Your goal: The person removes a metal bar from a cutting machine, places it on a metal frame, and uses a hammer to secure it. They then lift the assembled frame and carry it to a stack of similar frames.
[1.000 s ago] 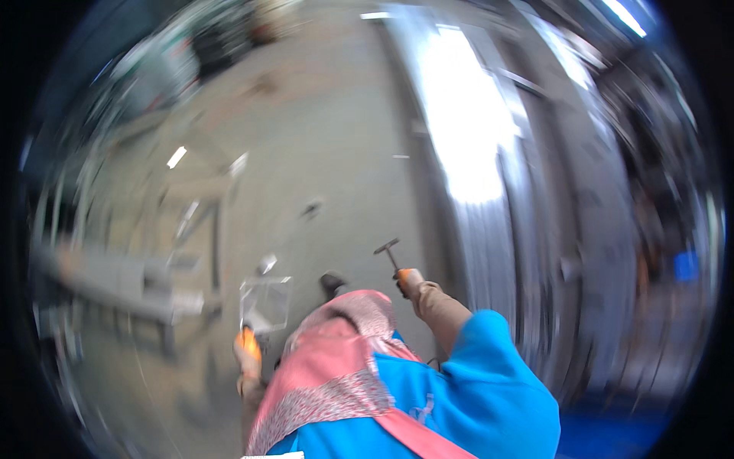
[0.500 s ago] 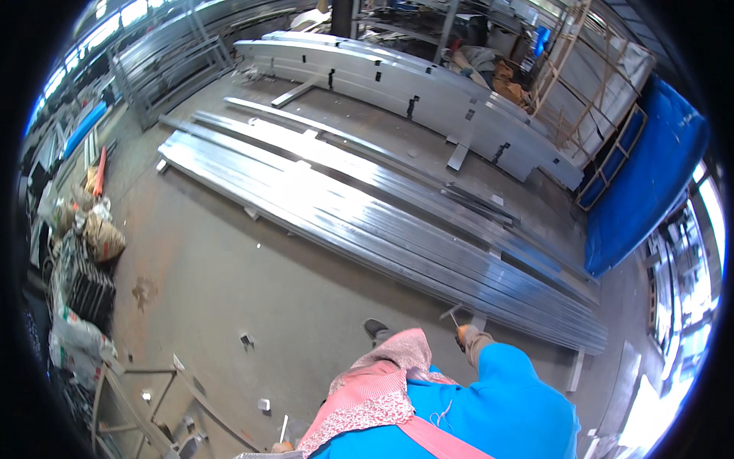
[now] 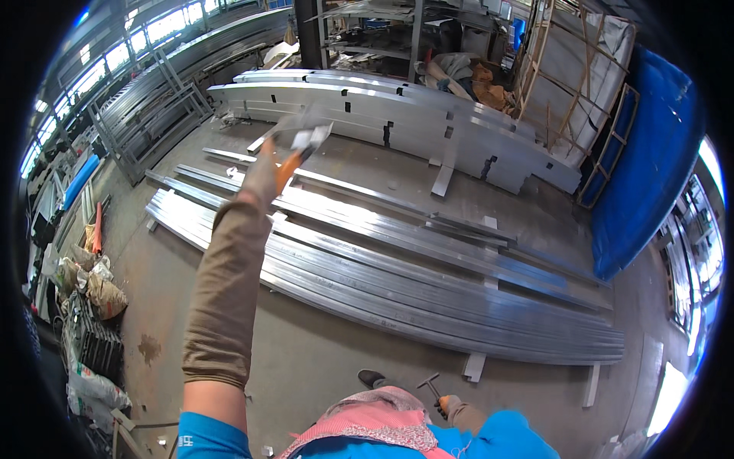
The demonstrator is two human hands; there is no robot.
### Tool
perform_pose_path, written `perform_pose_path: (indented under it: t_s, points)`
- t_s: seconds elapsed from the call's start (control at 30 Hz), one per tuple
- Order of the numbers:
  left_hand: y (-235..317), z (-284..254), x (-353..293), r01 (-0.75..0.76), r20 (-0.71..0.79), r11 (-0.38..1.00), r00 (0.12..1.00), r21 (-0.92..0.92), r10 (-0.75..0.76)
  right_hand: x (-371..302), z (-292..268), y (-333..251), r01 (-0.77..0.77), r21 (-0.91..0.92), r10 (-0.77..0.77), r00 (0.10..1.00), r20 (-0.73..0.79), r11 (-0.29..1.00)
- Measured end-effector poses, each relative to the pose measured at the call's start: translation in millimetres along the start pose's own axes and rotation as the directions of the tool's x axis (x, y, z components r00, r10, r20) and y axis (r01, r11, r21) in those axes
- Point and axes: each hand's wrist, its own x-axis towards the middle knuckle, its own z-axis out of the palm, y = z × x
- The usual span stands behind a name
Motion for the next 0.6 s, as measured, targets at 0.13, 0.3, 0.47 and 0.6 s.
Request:
perform_pose_path:
  t_s: [0.13, 0.3, 0.47, 0.6]
  points:
    - [134, 5, -44, -0.163, 0.088, 0.943, 0.977, -0.288, 0.196, 15, -3, -11, 0.038, -0.101, -0.032, 0.998, 0.062, 0.994]
    - [49, 66, -231, -0.129, 0.375, 0.984, 0.912, -0.119, 0.165, 35, -8, -40, 0.460, -0.748, -0.291, 0.887, 0.359, 0.479]
    - [-83, 42, -450, 0.749, 0.529, 0.481, 0.663, -0.456, -0.530, -8, 45, -156, 0.280, -0.611, -0.242, 0.959, 0.147, 0.741]
    - [-108, -12, -595, 0.727, 0.375, 0.203, 0.546, -0.656, -0.749, -108, 153, -265, 0.562, -0.733, -0.414, 0.814, 0.408, 0.382]
